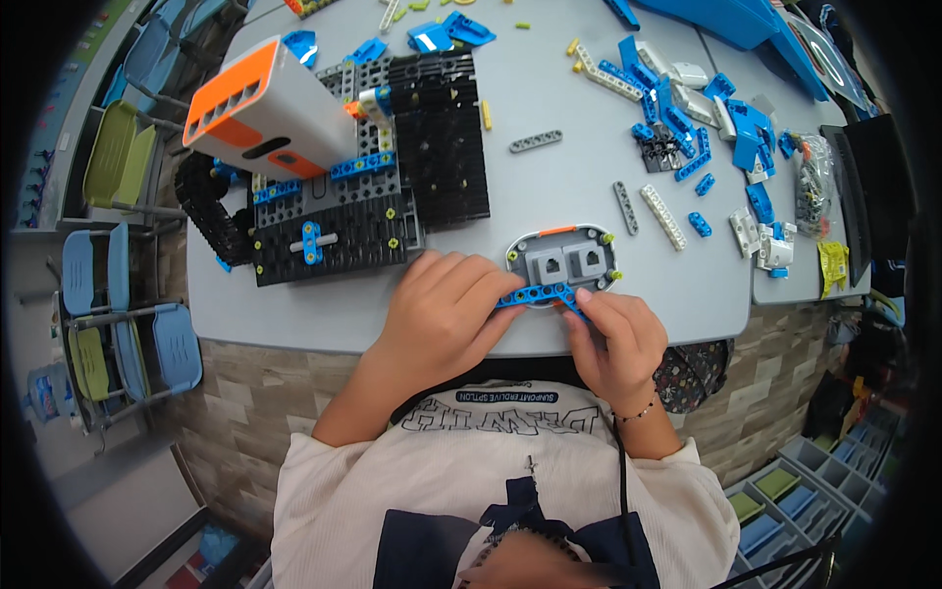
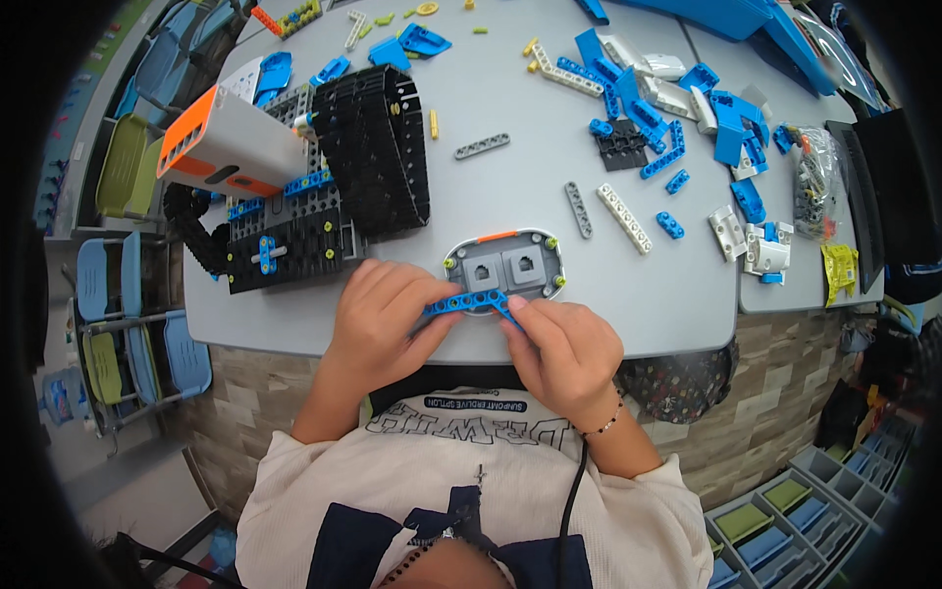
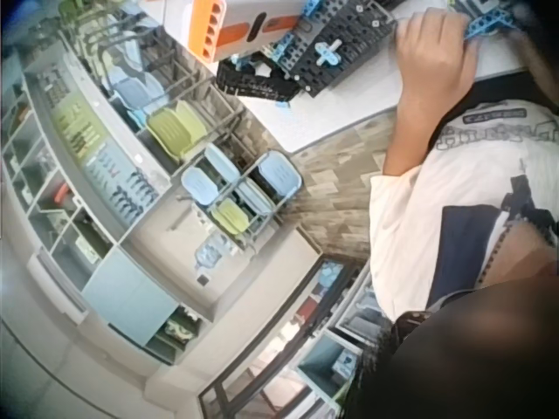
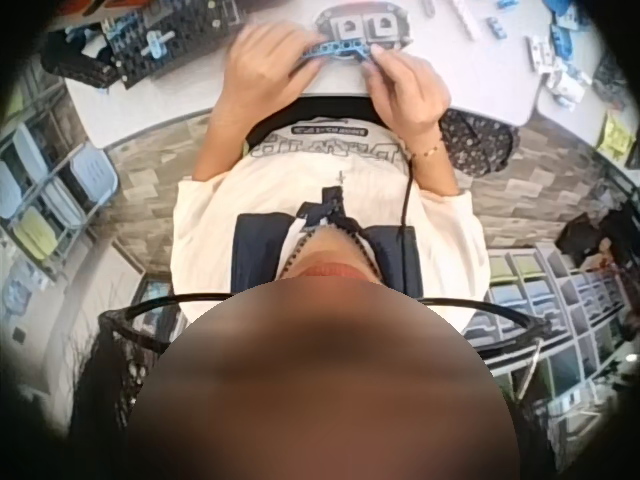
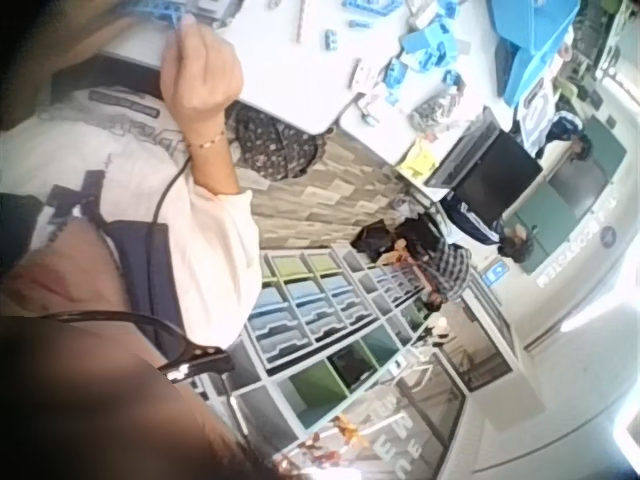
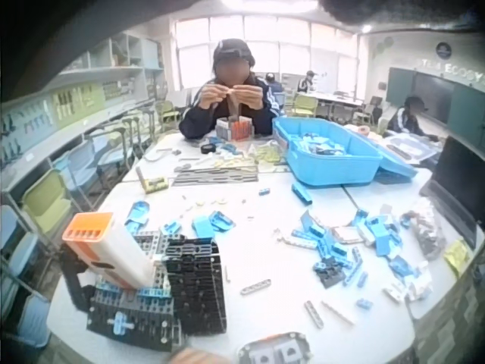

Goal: The person assembles a small Lego Technic subassembly by hand, connecting blue and white beams with yellow pins and attaching them to a gray chassis piece. The person repeatedly picks parts from the table, aligns them, and secures them into the growing structure.

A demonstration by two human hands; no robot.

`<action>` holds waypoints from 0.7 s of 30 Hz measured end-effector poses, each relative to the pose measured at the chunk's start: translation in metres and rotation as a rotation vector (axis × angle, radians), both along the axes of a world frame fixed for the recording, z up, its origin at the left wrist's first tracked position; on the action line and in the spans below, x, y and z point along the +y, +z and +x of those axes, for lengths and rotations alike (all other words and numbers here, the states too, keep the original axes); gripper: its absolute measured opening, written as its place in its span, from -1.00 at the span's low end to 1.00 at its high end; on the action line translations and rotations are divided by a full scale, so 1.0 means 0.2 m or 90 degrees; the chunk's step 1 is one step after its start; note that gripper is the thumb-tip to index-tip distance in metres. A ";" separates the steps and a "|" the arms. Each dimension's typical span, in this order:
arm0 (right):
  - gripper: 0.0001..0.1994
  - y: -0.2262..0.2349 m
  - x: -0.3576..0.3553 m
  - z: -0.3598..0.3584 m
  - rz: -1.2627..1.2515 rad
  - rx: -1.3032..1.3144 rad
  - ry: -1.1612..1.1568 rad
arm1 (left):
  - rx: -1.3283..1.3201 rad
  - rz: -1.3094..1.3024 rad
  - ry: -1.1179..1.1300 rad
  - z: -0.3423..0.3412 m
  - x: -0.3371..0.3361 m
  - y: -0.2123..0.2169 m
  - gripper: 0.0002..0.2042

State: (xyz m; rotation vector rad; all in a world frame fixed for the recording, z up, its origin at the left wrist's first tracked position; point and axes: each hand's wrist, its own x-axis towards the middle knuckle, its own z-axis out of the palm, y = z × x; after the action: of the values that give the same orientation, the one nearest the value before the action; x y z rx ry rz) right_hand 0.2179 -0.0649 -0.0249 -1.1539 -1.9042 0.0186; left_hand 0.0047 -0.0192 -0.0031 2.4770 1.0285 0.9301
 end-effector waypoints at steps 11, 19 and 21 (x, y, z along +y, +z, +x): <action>-0.63 -0.01 -0.03 0.00 0.020 0.023 0.041 | -0.014 -0.012 -0.003 0.02 0.00 0.01 -0.82; -0.71 -0.06 -0.08 0.05 0.020 0.036 0.053 | 0.022 -0.031 -0.032 0.01 -0.02 -0.01 -0.82; -0.72 -0.05 -0.08 0.05 0.052 0.042 0.054 | 0.027 -0.026 -0.036 0.02 -0.01 0.00 -0.82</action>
State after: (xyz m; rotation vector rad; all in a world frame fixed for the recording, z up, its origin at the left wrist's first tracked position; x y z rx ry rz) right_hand 0.2272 -0.0802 -0.0347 -1.0059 -1.8773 0.0248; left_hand 0.0079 -0.0215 -0.0037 2.4887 0.9744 0.8348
